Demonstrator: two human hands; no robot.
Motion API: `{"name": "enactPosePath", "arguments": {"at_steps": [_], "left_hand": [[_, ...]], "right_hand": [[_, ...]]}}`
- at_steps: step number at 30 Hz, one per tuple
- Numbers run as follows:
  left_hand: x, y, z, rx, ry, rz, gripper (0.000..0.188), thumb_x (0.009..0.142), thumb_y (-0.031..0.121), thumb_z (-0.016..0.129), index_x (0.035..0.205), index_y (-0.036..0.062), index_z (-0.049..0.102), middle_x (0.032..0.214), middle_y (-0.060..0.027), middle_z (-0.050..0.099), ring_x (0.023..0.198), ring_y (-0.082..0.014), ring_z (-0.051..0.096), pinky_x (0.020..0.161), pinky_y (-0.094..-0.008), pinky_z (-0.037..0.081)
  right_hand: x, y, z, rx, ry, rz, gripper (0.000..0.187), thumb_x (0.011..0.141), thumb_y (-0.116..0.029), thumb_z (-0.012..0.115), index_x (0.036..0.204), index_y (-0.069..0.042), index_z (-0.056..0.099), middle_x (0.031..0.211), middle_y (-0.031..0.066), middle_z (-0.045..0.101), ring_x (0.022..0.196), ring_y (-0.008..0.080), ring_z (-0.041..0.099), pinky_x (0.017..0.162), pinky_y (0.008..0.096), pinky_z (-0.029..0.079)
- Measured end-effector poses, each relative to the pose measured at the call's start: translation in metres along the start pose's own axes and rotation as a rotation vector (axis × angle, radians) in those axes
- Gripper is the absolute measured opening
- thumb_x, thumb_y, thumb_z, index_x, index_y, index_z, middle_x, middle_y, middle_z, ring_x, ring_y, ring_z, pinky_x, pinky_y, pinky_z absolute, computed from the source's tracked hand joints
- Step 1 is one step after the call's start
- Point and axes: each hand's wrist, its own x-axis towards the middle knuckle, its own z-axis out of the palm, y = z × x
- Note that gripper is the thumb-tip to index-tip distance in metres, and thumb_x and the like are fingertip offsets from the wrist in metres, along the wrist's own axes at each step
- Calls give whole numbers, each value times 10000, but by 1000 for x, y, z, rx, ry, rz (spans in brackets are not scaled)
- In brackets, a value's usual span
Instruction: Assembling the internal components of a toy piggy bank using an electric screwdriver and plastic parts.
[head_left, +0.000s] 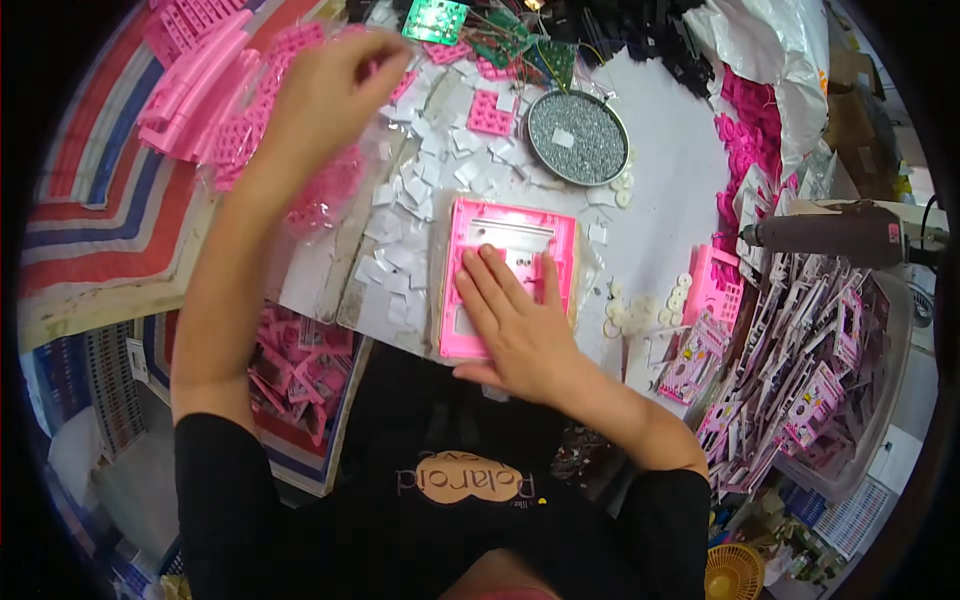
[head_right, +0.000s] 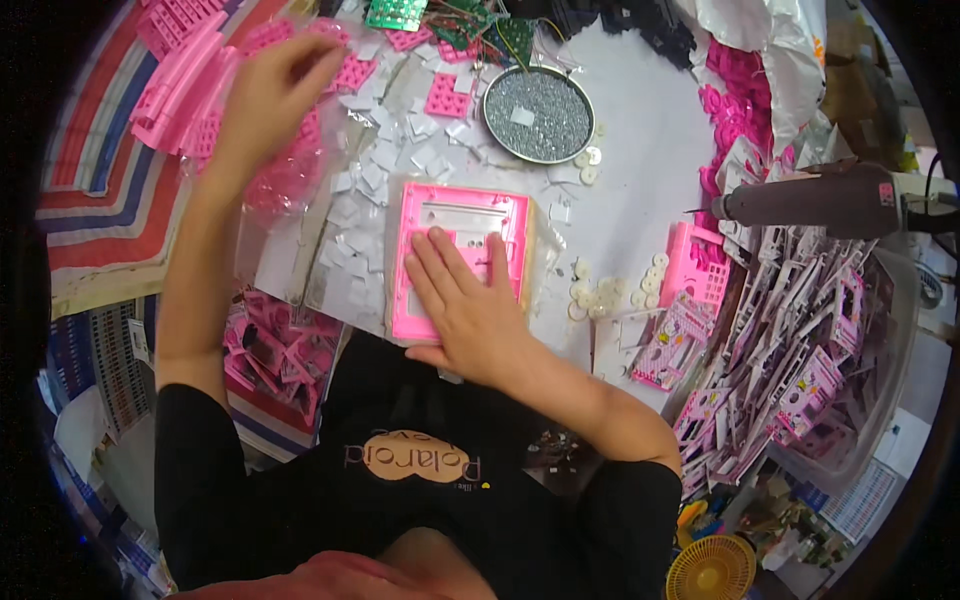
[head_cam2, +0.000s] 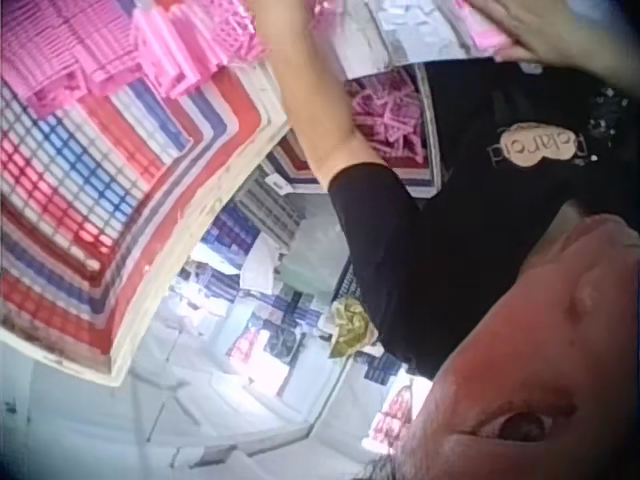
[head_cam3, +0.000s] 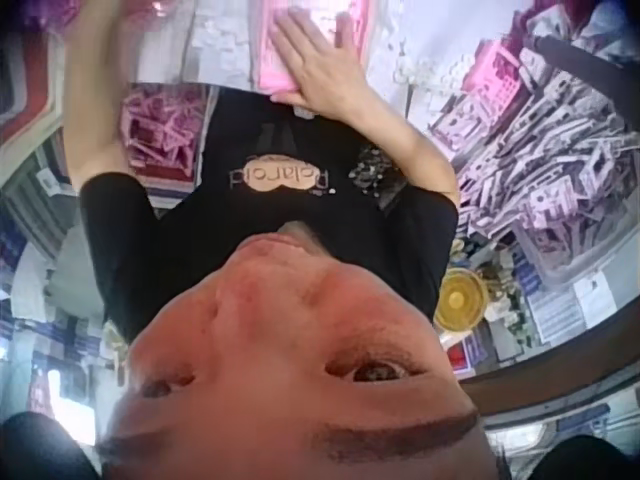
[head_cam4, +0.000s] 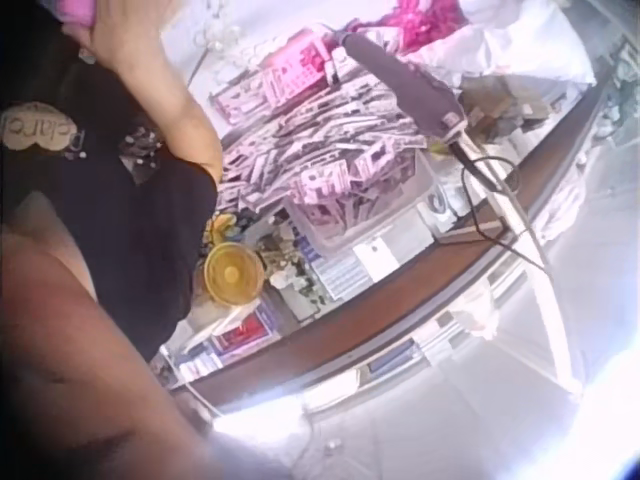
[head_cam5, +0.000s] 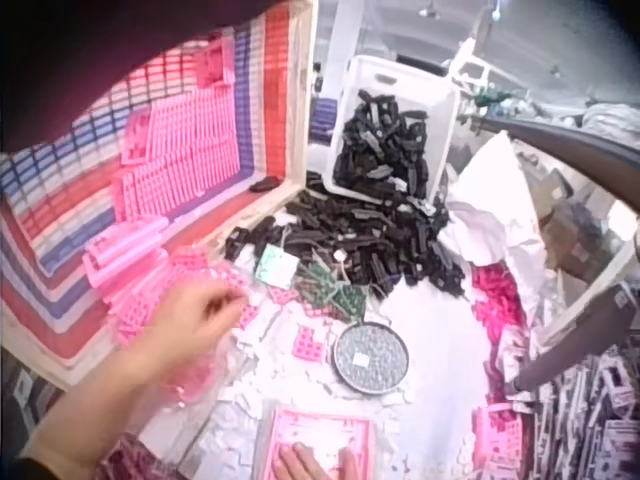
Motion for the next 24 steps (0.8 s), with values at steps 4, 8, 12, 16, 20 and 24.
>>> {"name": "enactPosePath", "arguments": {"at_steps": [4, 8, 12, 16, 20, 24], "left_hand": [[119, -65, 52, 528, -96, -219, 300, 860, 331, 681, 938, 44, 722, 938, -165, 714, 863, -333, 701, 764, -445, 525], [154, -109, 67, 638, -208, -566, 461, 811, 453, 733, 1085, 83, 759, 1101, -147, 743, 1015, -313, 716, 865, -413, 542], [161, -98, 55, 225, -225, -487, 365, 780, 284, 796, 1066, 67, 732, 1105, -130, 721, 1000, -289, 682, 822, -411, 526], [104, -15, 16, 163, 431, 238, 180, 867, 218, 661, 861, 47, 719, 821, -190, 691, 784, -347, 684, 696, -446, 516], [47, -1, -13, 337, 586, 765, 252, 770, 85, 794, 1003, 72, 697, 1030, -98, 700, 897, -284, 662, 758, -392, 523], [-32, 43, 2, 170, 411, 788, 286, 725, -21, 765, 978, 78, 676, 966, -80, 677, 870, -286, 643, 761, -395, 516]], "right_hand": [[-4, -1, 2, 38, 13, 39, 1042, 773, -636, 687, 1508, 28, 365, 1608, 209, 304, 1522, 342, 244, 1114, 735, 171], [-1, -1, 2, 68, 55, -23, 977, 795, -603, 685, 1478, 38, 409, 1599, 206, 319, 1514, 348, 251, 1125, 716, 197], [-5, 0, 3, 101, 90, -11, 905, 810, -559, 696, 1462, 13, 438, 1589, 197, 333, 1516, 347, 250, 1120, 722, 194], [-9, 9, -3, 152, 227, -86, 750, 848, -459, 712, 1432, -44, 494, 1503, 169, 457, 1425, 349, 393, 1099, 644, 312], [5, 36, -27, 560, 586, -120, 527, 892, -305, 714, 1335, -58, 571, 1220, 95, 647, 1033, 280, 619, 934, 419, 488], [51, 38, -57, 1901, 365, 158, 385, 931, -258, 701, 1232, -33, 616, 1134, 60, 655, 1028, 192, 630, 868, 392, 518]]}}
